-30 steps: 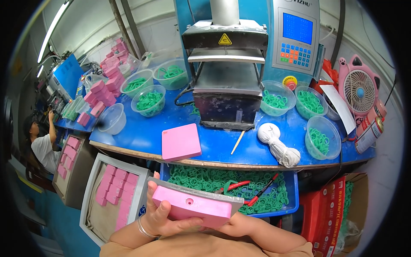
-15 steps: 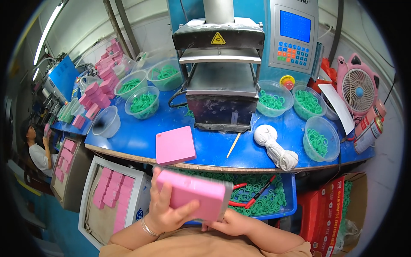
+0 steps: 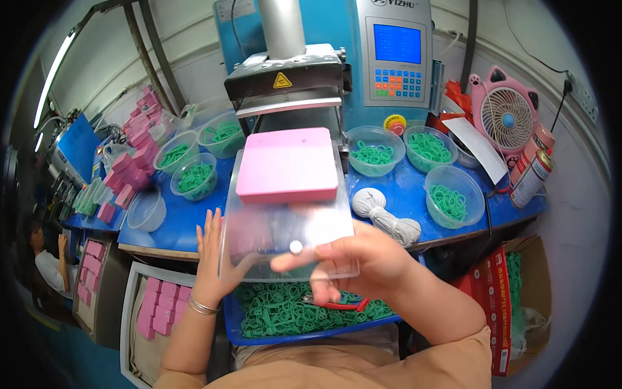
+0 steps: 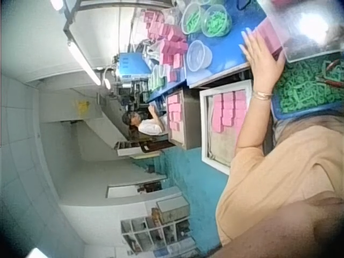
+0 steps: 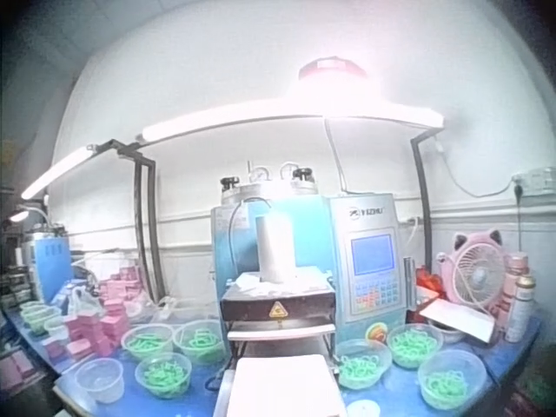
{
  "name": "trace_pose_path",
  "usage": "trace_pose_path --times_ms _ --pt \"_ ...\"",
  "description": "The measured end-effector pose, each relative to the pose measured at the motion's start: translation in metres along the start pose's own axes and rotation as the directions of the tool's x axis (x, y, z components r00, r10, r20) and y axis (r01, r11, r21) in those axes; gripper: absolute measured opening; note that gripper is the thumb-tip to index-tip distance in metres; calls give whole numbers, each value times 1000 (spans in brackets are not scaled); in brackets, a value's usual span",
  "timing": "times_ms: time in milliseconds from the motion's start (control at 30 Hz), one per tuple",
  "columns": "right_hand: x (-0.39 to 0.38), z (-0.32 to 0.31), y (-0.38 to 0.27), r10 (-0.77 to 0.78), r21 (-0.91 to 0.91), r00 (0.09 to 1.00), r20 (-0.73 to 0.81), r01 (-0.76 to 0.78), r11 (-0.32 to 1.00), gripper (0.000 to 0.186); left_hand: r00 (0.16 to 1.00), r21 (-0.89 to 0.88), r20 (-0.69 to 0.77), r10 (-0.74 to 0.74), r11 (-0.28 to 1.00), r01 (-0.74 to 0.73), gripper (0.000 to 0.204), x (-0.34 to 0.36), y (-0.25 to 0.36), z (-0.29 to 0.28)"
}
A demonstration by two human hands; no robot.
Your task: Removing molded items and preparing silicone molds at a production station.
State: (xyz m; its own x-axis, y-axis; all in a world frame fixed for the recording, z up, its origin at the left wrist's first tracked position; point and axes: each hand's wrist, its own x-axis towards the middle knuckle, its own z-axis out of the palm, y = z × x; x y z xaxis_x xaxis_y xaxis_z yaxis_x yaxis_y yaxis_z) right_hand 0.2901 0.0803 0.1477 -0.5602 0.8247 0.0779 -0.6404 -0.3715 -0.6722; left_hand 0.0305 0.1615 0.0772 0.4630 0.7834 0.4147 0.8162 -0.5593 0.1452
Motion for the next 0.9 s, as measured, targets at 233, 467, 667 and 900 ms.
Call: trace_pose_path --times_ms 233,467,667,900 --pt "5 -2 -35 -30 220 999 -37 37 975 63 985 -16 171 15 1000 -13 85 32 -9 8" --pt "8 -14 -37 -35 154 999 -22 38 987 65 983 -109 137 121 988 -106 81 34 -14 8" --pt "26 -29 -46 -75 -1 997 -35 75 997 63 987 -79 96 127 990 -120 82 31 -13 12" --pt "61 -27 -42 -390 -111 787 -479 386 916 37 988 -86 106 110 991 -101 84 30 -15 11"
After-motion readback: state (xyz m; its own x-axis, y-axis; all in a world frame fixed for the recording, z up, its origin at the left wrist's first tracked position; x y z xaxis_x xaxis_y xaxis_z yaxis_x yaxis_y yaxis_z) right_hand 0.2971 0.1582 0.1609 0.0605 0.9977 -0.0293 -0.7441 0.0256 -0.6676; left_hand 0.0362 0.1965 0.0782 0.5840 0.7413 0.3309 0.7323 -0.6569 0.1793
